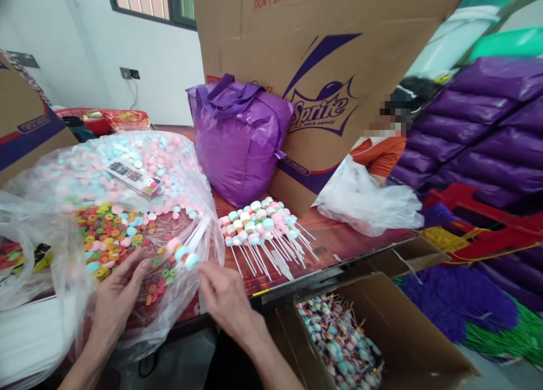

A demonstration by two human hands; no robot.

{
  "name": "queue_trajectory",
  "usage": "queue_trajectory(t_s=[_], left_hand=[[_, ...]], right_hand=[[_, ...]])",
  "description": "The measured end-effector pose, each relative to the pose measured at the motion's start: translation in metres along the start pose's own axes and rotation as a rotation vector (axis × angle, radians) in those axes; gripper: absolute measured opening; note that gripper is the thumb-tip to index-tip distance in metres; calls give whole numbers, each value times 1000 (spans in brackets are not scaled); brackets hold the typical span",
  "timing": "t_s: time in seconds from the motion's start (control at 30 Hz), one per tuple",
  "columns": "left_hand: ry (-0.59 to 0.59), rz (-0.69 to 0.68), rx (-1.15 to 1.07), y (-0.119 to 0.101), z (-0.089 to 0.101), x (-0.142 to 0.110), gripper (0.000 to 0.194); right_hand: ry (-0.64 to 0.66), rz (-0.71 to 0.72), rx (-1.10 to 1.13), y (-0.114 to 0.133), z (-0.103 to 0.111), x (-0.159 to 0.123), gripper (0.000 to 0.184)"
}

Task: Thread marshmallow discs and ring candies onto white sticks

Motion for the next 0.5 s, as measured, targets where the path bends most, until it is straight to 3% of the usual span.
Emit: queue_trajectory(t_s=[0.17, 0.23, 0.37, 0.5], left_hand=[[4, -34, 61, 12, 1, 4, 42], [20, -49, 70, 13, -1, 5, 42], [33, -76, 80, 11, -3, 5, 42], [44, -89, 90, 7, -3, 4, 43]], right_hand=[[-325, -77, -390, -34, 115, 22, 24], [-374, -172, -574, -54, 146, 27, 25], [-274, -290, -796, -78, 164, 29, 21], [-526, -104, -824, -42, 153, 12, 26]])
Point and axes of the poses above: each hand's wrist, its own x-axis towards the middle knuckle, its own z-axis out of the back of the hand, y = z × x, the point moved 7 cm from there along x, towards the middle knuckle, and after that the axes turned 4 degrees about x, right-handed, at the moved point
